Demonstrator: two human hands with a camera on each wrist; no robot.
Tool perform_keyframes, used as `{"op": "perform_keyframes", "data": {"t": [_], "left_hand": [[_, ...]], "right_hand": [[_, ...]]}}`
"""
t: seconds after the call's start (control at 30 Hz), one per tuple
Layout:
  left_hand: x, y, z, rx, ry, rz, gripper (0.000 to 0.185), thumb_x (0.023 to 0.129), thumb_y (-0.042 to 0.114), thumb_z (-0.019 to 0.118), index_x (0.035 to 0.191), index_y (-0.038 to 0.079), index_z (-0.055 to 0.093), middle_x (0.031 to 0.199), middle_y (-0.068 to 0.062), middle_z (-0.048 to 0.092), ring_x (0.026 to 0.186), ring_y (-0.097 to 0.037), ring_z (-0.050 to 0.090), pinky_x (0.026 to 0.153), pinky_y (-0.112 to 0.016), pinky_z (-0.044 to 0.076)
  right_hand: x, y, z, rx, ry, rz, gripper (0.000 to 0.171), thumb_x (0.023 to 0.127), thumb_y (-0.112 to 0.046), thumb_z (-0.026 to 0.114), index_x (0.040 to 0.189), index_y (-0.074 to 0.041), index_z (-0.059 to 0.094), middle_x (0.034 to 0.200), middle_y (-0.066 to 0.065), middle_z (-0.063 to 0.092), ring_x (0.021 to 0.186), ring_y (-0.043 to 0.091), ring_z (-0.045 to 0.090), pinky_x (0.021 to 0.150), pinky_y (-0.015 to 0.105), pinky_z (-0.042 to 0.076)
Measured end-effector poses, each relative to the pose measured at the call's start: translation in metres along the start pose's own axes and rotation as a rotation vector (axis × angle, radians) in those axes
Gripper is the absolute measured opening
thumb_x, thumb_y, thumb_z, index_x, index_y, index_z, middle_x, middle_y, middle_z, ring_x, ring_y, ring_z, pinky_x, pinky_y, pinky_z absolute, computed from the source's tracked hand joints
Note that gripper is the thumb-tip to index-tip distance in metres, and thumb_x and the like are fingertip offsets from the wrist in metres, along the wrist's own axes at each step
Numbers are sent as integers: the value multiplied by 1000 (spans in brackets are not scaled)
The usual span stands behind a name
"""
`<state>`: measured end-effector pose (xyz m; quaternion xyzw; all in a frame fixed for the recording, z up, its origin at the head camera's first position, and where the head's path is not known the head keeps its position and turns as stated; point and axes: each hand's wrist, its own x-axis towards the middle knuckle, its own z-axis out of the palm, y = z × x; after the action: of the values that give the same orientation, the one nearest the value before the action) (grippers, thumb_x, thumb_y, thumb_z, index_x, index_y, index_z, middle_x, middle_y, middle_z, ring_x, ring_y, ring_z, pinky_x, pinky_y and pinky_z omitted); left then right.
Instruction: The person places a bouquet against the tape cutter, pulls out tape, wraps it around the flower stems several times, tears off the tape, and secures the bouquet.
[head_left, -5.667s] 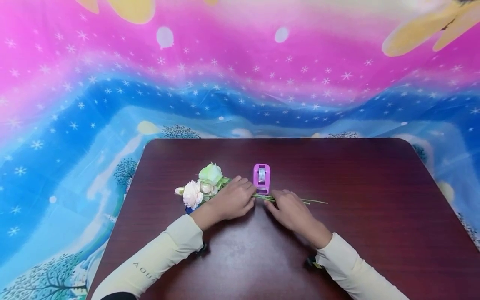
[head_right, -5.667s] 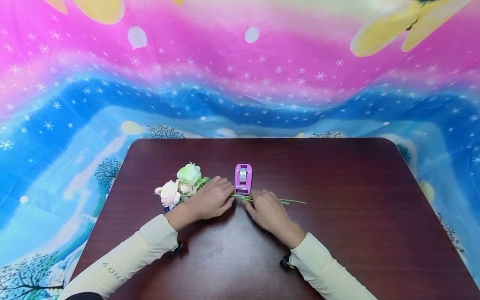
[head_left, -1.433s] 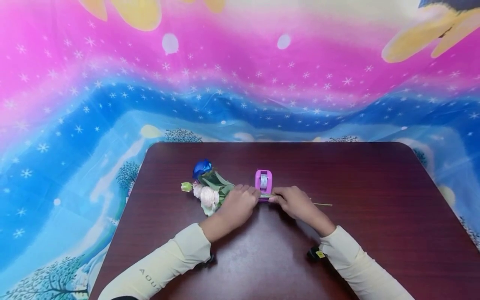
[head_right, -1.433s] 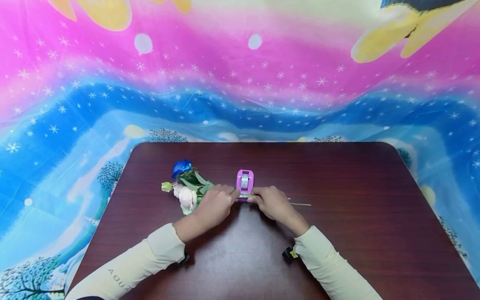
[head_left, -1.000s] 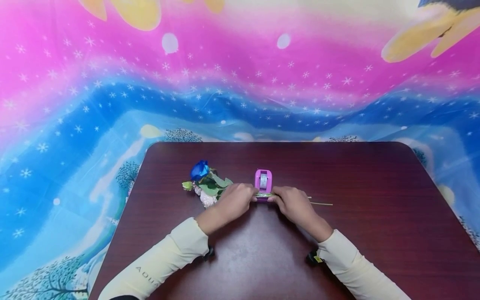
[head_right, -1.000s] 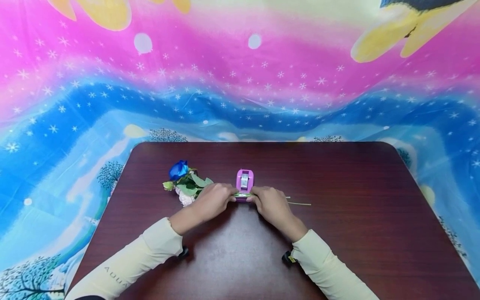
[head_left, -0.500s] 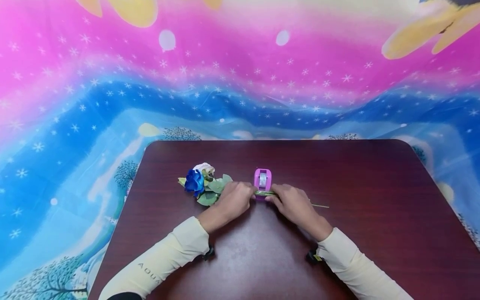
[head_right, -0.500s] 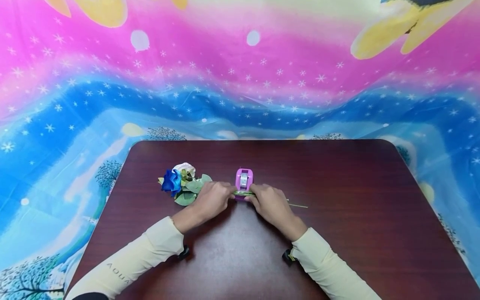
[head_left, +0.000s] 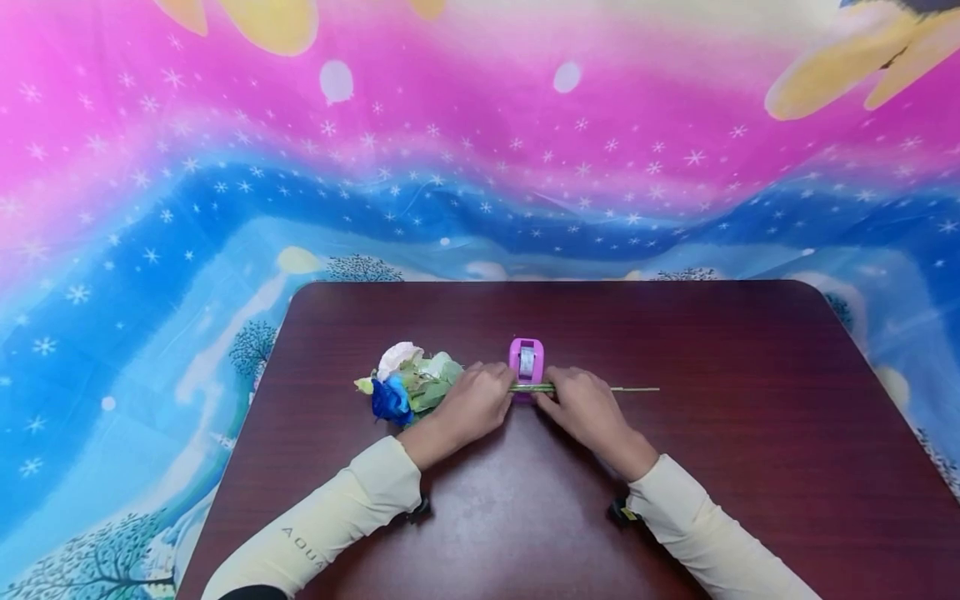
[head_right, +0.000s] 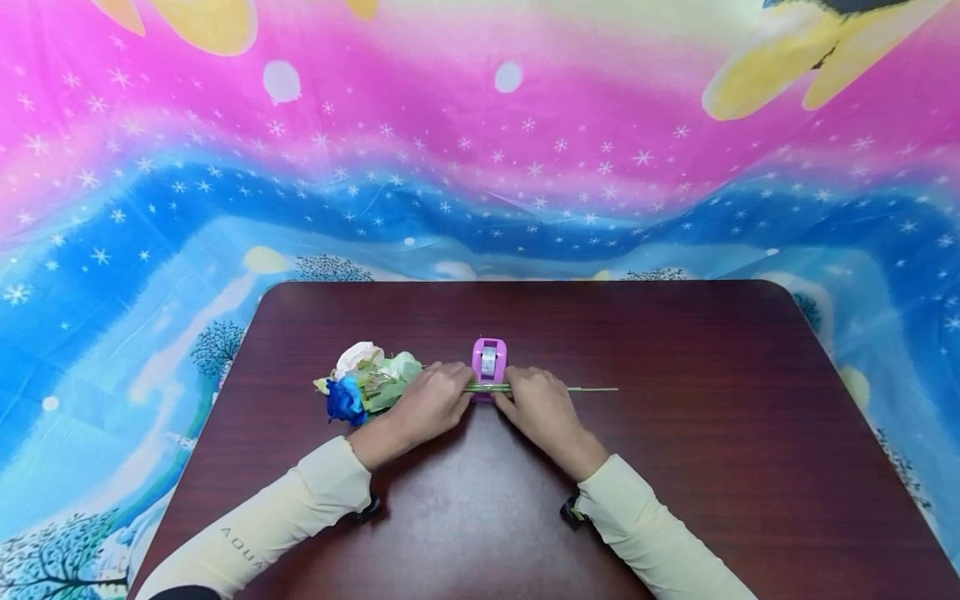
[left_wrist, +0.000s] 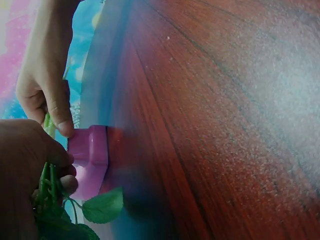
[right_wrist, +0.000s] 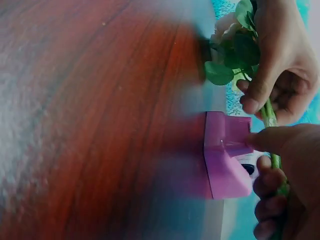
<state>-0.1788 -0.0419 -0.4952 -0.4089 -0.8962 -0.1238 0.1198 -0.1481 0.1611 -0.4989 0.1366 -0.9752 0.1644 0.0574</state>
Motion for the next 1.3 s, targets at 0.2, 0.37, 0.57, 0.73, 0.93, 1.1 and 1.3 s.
{"op": "perform_keyframes", "data": {"t": [0.2, 0.37, 0.57, 0.73, 0.93, 1.1, 1.3], "left_hand": [[5, 2, 5, 1, -62, -50, 28, 92, 26, 75, 109, 8, 64, 97, -2, 73, 86, -19, 68, 76, -34, 50], [6, 1, 9, 19, -54, -49, 22, 93, 25, 74, 103, 9, 63, 92, -1, 72, 80, -18, 66, 71, -33, 47], [4, -1, 14, 46, -35, -37, 21, 94, 26, 71, 104, 9, 63, 91, 0, 73, 77, -17, 66, 70, -33, 46], [1, -2, 20, 71, -14, -47, 23, 93, 28, 71, 103, 9, 64, 83, 1, 72, 70, -18, 67, 67, -34, 46], [1, -1, 26, 157, 24, -61, 26, 89, 34, 76, 93, 11, 65, 66, 3, 65, 56, -16, 62, 60, -33, 47], [3, 1, 30, 258, 85, -99, 25, 85, 34, 76, 78, 14, 63, 55, 5, 57, 46, -15, 52, 48, -33, 44], [6, 3, 34, 328, 185, -139, 24, 78, 29, 77, 67, 17, 59, 50, 6, 53, 41, -16, 50, 41, -35, 41]], "right_hand": [[-1, -1, 6, -47, 66, 16, 26, 90, -29, 77, 79, -12, 61, 59, -6, 46, 59, 13, 41, 60, 33, 40], [-4, -2, 11, -73, 127, -8, 30, 88, -29, 80, 75, -12, 59, 58, -5, 45, 59, 16, 40, 62, 36, 40], [-5, -2, 18, -71, 180, -20, 31, 85, -28, 82, 72, -13, 58, 58, -5, 46, 59, 18, 42, 63, 36, 37], [-7, -3, 24, -67, 209, -32, 30, 83, -24, 83, 69, -12, 58, 56, -4, 49, 58, 20, 45, 62, 37, 38], [-7, -5, 26, -90, 237, -18, 31, 83, -21, 83, 64, -13, 60, 54, 0, 56, 56, 24, 51, 61, 40, 41], [-3, -6, 25, -175, 282, 2, 36, 79, -20, 82, 55, -15, 56, 49, 2, 53, 52, 26, 54, 59, 40, 41], [2, -7, 24, -282, 345, 41, 47, 75, -18, 77, 47, -18, 38, 44, 0, 41, 41, 23, 43, 42, 40, 35]]}}
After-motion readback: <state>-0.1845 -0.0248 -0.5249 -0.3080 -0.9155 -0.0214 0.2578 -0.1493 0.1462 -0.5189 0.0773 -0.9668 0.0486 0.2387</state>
